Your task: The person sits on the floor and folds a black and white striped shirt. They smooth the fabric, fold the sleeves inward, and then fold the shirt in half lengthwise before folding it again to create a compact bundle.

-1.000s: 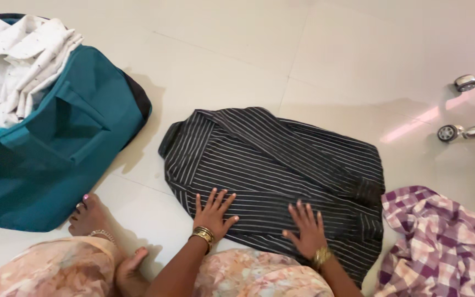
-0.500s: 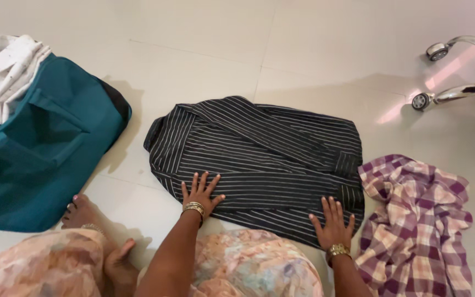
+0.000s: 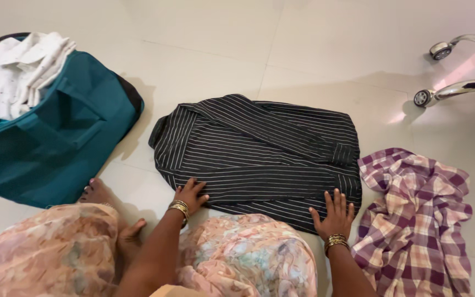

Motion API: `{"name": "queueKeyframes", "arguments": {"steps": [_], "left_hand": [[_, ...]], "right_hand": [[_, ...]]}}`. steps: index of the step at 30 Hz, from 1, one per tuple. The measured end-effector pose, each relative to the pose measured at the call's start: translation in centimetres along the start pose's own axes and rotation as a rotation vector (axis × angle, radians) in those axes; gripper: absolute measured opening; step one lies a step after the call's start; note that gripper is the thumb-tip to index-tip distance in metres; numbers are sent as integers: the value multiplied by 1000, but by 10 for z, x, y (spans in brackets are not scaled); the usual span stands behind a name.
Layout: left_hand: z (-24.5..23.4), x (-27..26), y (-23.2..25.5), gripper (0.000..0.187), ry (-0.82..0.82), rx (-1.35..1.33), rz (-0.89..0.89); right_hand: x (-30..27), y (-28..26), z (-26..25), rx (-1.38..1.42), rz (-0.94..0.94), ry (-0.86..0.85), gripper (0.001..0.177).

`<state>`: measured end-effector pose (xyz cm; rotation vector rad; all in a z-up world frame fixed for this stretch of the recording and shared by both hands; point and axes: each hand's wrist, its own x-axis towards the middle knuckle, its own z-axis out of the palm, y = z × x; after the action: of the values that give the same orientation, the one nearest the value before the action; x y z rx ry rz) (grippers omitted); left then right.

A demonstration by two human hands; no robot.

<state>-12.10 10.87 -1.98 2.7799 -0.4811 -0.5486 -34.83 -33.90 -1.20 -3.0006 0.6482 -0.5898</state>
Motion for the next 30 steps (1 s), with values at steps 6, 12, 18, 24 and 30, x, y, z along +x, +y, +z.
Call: {"name": "queueKeyframes", "arguments": {"steps": [6, 12, 18, 24, 30], "left_hand": [[-42, -22, -50, 40, 8, -46, -204], [-99, -65, -117, 52, 119, 472, -542], [-134, -100, -133, 98, 260, 155, -800], [-106, -77, -180, 74, 410, 103, -708], [-93, -73, -187, 46, 502, 98, -689]], "right_hand": [[-3, 0, -13, 113, -21, 59, 79], [-34, 1, -17, 336, 240, 194, 81], [-112, 2, -12, 86, 439, 70, 98], [-153, -4, -5, -419, 273, -217, 71], [-150, -9, -7, -325, 290, -71, 67]]}}
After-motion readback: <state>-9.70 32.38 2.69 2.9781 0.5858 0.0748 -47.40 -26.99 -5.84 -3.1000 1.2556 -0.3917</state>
